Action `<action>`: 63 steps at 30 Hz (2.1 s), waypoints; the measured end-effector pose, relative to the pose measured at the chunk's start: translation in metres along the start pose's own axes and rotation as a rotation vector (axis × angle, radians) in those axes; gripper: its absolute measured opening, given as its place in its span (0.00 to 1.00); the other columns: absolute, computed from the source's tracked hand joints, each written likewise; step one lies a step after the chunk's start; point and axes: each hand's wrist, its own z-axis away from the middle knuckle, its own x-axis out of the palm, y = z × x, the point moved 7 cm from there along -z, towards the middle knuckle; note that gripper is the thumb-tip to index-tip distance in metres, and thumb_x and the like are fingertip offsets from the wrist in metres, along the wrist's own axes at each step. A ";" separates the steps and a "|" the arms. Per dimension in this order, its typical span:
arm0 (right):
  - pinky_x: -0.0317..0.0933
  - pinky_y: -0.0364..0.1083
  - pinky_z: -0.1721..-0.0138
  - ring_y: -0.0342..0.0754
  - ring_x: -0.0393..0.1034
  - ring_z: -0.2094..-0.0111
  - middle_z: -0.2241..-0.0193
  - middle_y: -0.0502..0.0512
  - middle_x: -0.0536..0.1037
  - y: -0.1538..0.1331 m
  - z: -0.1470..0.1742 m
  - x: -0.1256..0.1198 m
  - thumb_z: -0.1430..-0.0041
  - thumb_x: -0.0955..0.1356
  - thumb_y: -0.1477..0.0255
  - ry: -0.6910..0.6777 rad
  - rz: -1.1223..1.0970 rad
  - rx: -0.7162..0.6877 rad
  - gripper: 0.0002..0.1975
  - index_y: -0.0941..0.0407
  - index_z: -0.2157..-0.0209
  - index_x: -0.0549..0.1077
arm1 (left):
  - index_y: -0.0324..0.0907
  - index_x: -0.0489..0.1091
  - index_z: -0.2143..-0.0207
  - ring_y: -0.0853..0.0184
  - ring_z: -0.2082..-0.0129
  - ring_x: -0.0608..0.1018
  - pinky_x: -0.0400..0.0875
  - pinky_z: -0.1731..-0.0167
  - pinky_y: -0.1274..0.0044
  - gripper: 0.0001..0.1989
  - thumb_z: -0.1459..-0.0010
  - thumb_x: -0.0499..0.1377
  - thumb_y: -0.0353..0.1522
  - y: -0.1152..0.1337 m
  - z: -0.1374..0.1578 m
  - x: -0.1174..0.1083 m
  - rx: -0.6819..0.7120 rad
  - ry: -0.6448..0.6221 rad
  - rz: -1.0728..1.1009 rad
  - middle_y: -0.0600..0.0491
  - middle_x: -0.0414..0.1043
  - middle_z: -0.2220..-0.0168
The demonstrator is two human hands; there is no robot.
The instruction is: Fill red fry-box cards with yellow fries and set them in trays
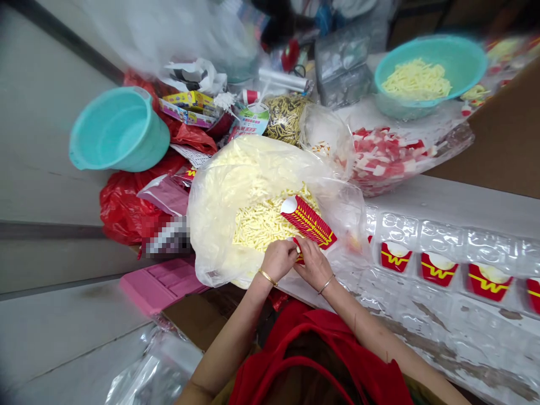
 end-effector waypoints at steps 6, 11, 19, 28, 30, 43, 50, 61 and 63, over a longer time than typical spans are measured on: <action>0.61 0.61 0.49 0.58 0.62 0.47 0.48 0.64 0.65 0.011 0.002 0.000 0.45 0.65 0.72 0.045 -0.018 0.015 0.34 0.54 0.39 0.49 | 0.43 0.72 0.69 0.66 0.71 0.75 0.64 0.69 0.77 0.10 0.43 0.51 0.30 -0.005 0.004 0.007 0.037 -0.017 0.308 0.52 0.73 0.73; 0.61 0.60 0.47 0.58 0.61 0.47 0.47 0.65 0.65 0.020 0.000 -0.007 0.44 0.67 0.64 0.074 -0.002 0.086 0.36 0.56 0.39 0.48 | 0.42 0.69 0.54 0.67 0.66 0.75 0.67 0.63 0.76 0.15 0.43 0.51 0.27 -0.075 -0.012 -0.019 -0.069 0.162 0.341 0.49 0.72 0.62; 0.59 0.59 0.45 0.58 0.60 0.45 0.46 0.65 0.64 0.023 0.002 -0.001 0.44 0.67 0.62 0.028 -0.008 0.102 0.37 0.57 0.39 0.48 | 0.40 0.68 0.67 0.65 0.64 0.71 0.65 0.60 0.75 0.05 0.45 0.53 0.27 -0.157 -0.032 -0.034 -0.229 0.201 -0.070 0.49 0.67 0.66; 0.59 0.59 0.45 0.58 0.60 0.45 0.46 0.65 0.64 0.016 -0.009 0.002 0.45 0.68 0.64 0.013 0.001 0.089 0.36 0.57 0.39 0.50 | 0.40 0.65 0.69 0.75 0.79 0.66 0.56 0.78 0.82 0.13 0.52 0.61 0.39 -0.119 -0.009 -0.025 -0.304 0.060 0.946 0.58 0.64 0.78; 0.59 0.59 0.46 0.58 0.60 0.46 0.46 0.65 0.64 0.012 -0.014 0.004 0.46 0.68 0.66 0.005 0.009 0.077 0.36 0.57 0.40 0.51 | 0.39 0.65 0.69 0.75 0.80 0.66 0.54 0.80 0.82 0.15 0.53 0.63 0.40 -0.092 -0.005 -0.019 -0.273 -0.088 1.038 0.58 0.64 0.79; 0.60 0.59 0.47 0.58 0.60 0.46 0.47 0.64 0.65 -0.011 -0.001 -0.008 0.46 0.67 0.72 0.012 0.023 -0.028 0.36 0.56 0.39 0.48 | 0.41 0.68 0.71 0.69 0.70 0.71 0.63 0.67 0.77 0.05 0.43 0.53 0.28 -0.007 0.019 -0.018 0.037 0.176 0.248 0.54 0.69 0.72; 0.60 0.59 0.47 0.57 0.60 0.46 0.47 0.65 0.65 -0.016 0.022 -0.030 0.46 0.66 0.73 0.091 -0.045 -0.019 0.34 0.57 0.39 0.50 | 0.43 0.68 0.56 0.66 0.60 0.73 0.63 0.58 0.72 0.10 0.41 0.53 0.30 0.040 0.054 -0.010 0.092 0.217 0.172 0.51 0.72 0.60; 0.62 0.57 0.47 0.54 0.61 0.47 0.48 0.65 0.67 0.043 0.096 -0.127 0.47 0.63 0.78 0.335 0.000 0.232 0.32 0.58 0.40 0.53 | 0.44 0.70 0.59 0.61 0.57 0.70 0.56 0.58 0.67 0.10 0.39 0.51 0.32 0.171 0.041 0.051 0.340 0.115 -0.128 0.49 0.70 0.58; 0.62 0.56 0.48 0.54 0.62 0.48 0.49 0.64 0.68 0.069 0.121 -0.164 0.46 0.62 0.79 0.415 0.057 0.295 0.30 0.58 0.41 0.54 | 0.43 0.71 0.60 0.60 0.57 0.70 0.56 0.59 0.67 0.10 0.39 0.51 0.31 0.219 0.026 0.080 0.456 0.012 -0.160 0.49 0.70 0.58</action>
